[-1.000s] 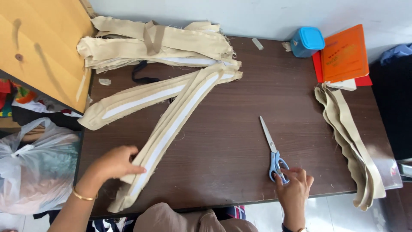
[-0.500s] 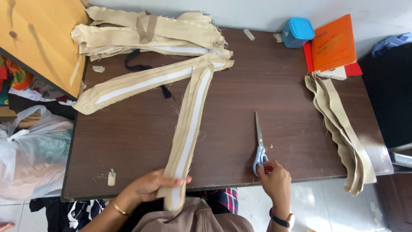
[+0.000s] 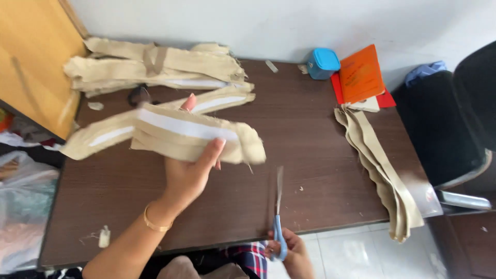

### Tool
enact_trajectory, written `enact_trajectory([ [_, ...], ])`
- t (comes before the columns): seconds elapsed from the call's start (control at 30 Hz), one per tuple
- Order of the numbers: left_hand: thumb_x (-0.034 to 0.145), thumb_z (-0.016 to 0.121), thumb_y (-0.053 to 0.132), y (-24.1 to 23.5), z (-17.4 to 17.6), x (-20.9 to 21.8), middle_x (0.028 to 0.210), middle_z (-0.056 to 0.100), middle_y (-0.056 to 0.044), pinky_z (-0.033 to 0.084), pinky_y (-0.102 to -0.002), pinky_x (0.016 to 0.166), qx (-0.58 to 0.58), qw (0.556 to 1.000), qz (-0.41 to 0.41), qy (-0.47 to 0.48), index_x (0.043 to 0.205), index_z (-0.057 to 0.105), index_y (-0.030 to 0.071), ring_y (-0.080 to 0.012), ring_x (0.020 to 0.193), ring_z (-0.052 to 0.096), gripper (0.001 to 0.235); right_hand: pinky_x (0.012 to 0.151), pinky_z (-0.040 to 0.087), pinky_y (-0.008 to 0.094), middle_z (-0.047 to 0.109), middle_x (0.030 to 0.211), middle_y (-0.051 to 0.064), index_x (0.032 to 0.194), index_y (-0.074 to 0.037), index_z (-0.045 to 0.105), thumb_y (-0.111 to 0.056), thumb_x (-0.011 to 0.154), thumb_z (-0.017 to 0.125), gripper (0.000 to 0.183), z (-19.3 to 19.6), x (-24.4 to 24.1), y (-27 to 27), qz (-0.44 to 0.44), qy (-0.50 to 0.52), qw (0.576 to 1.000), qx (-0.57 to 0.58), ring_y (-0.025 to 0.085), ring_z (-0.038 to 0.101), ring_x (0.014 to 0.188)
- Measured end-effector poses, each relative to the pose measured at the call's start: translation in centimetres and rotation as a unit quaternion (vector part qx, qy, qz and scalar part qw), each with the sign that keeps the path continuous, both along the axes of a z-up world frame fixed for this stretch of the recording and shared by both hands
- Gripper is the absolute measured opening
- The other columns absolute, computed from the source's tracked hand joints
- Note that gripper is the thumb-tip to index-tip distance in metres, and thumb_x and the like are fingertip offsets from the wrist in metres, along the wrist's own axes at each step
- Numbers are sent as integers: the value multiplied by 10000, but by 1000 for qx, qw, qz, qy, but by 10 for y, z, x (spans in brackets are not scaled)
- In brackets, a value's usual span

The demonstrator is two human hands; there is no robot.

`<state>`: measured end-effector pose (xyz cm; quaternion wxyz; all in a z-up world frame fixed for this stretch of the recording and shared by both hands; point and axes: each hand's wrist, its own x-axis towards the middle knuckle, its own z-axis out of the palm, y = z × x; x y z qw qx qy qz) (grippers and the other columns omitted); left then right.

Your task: Trimming excess material from the edges of reinforced fabric strips using scissors on a workbench.

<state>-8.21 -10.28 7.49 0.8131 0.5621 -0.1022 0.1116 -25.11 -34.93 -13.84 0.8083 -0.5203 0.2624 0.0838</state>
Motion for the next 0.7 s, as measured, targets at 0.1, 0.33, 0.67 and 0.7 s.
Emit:
enact_trajectory([
  [0.1,792,690,179,-9,-28,20,1035,617,-26,493,-241,883,11,999,10,28,1152,554,68,-121,960,593,401,492,424,308,569,689,141,953,72,574,-12,749,696,252,9,-1,14,13,-188,976,106,224,563,526],
  [0.33,827,474,459,5,-44,30,553,249,48,173,-217,475,169,932,-142,286,1213,633,292,-69,516,207,450,490,493,326,627,902,202,985,109,556,-338,576,924,708,-5,-25,32,-5,-249,965,83,278,604,623],
  [0.67,812,578,220,71,-67,46,1065,678,-65,532,-297,831,22,906,-278,318,1131,629,45,-216,889,667,368,647,422,262,546,901,98,1092,68,507,-546,516,928,941,44,21,132,118,-187,974,41,166,539,707],
  [0.7,795,603,246,78,-62,44,1029,696,-30,504,-227,832,82,896,-264,349,1061,671,58,-195,775,690,333,666,449,265,557,887,87,1118,60,507,-581,463,927,1008,48,24,138,123,-153,980,26,159,555,744],
])
